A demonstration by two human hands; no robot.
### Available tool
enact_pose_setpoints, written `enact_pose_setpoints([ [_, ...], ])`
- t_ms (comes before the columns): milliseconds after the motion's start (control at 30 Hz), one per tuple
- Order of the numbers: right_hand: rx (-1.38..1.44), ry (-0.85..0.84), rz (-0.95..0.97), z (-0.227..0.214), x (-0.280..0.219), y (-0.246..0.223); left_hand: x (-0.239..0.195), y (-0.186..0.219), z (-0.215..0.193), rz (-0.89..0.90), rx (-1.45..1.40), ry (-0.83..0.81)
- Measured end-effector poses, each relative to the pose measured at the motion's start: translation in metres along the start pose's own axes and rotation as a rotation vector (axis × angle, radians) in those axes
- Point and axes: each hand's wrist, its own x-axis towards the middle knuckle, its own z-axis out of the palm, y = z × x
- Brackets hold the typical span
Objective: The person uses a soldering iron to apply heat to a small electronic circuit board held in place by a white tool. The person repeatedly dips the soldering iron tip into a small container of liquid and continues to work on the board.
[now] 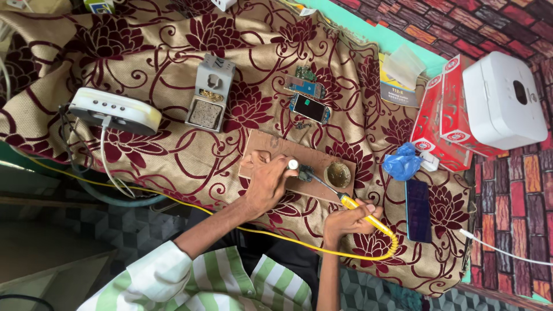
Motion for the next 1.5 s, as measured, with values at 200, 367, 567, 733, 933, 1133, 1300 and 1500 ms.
enact_pose_setpoints([
  [200,-0.091,-0.216,-0.031,0.014,0.029,-0.060,0.005,0.001,-0.004,-0.042,-0.060,-0.006],
  [367,-0.205,-0.467,-0.191,0.029,0.058,-0.103,0.006,0.005,-0.009,0.038,-0.018,-0.010],
  [567,-0.275,-0.571,-0.233,0.048,0.081,-0.125,0.007,0.006,-0.009,0.024,-0.005,-0.030],
  [733,-0.192,-0.683,-0.191,0.053,0.082,-0.131,0.006,0.004,-0.007,0.040,0.027,-0.028],
  [933,-0.179,-0.784,-0.272,0.051,0.081,-0.135,0.007,0.005,-0.006,0.034,0.001,-0.032],
  [1133,-0.115,-0.882,-0.119,0.052,0.087,-0.131,0.007,0.005,-0.008,0.079,0.028,-0.040],
  [1300,-0.172,-0.852,-0.217,0.048,0.087,-0.124,0.006,0.005,-0.007,0.087,0.040,-0.036],
  [1500,-0.119,-0.779,-0.173,0.044,0.086,-0.116,0.008,0.007,-0.007,0.104,0.091,-0.044],
])
